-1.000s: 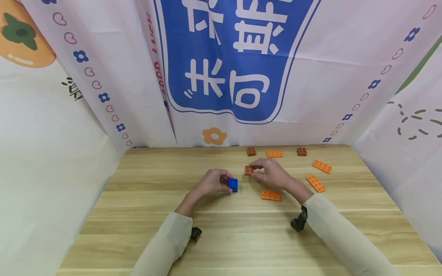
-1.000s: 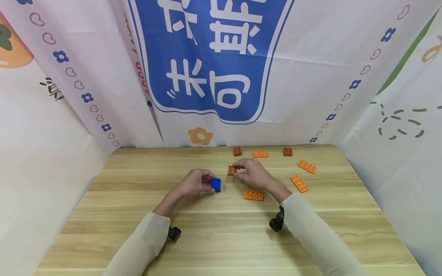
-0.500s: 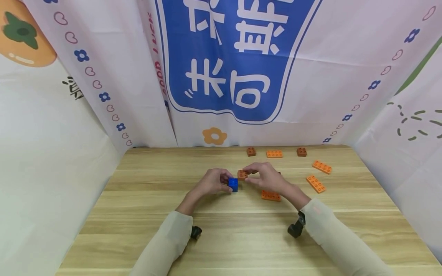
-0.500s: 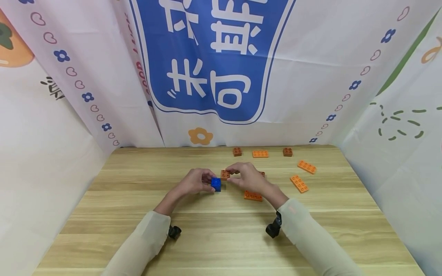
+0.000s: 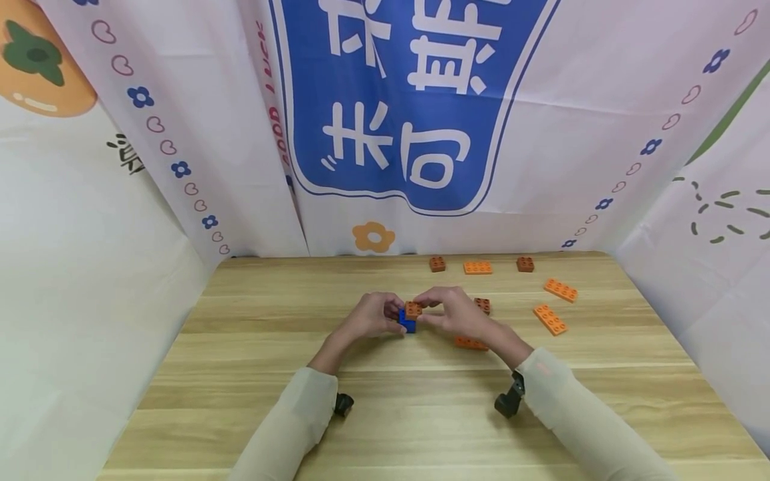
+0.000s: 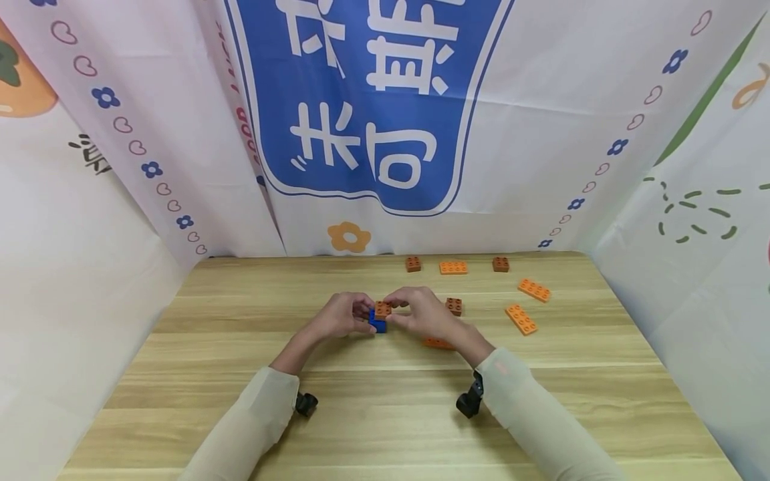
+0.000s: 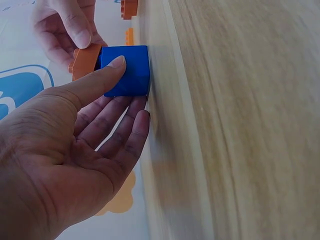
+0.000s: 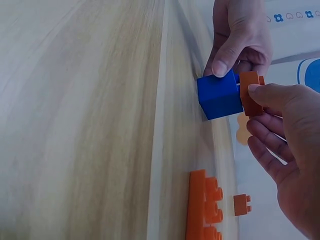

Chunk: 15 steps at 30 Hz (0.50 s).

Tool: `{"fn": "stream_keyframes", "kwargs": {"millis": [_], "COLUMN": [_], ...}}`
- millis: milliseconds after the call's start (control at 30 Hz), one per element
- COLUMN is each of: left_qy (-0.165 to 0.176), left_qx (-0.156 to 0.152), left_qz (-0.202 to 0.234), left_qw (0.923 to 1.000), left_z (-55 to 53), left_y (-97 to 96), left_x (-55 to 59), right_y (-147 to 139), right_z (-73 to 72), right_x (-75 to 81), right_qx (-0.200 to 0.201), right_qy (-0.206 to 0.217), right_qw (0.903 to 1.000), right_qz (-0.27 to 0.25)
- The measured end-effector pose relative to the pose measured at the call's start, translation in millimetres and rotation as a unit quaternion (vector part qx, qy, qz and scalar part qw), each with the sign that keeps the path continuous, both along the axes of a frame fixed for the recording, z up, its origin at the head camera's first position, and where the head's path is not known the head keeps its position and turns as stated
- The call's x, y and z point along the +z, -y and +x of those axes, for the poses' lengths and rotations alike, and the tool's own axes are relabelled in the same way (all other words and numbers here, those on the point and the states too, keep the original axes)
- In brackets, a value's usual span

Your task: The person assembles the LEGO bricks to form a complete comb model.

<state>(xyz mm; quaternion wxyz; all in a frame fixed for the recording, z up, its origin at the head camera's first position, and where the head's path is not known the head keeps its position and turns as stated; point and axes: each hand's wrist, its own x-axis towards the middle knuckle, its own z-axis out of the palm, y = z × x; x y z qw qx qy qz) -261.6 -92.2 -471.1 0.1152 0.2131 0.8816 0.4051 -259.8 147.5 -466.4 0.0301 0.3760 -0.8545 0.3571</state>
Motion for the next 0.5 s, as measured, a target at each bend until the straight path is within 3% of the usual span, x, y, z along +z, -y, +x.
{"fn": "stream_keyframes", "kwargs": {"millis": [500], "left_qy": [-0.008], "left_qx": [-0.007], "left_qz": [0.015], "left_qw": [0.9998], "left_z": [0.8], "left_y": [0.9], "left_x": [-1.6], "right_y": [10.4], "right_z": [-1.3], "right_x": [7.9], "right_qx": [0.013], "right_qy": [-0.012], "right_qw": [0.9988], "right_qz": [0.045]}}
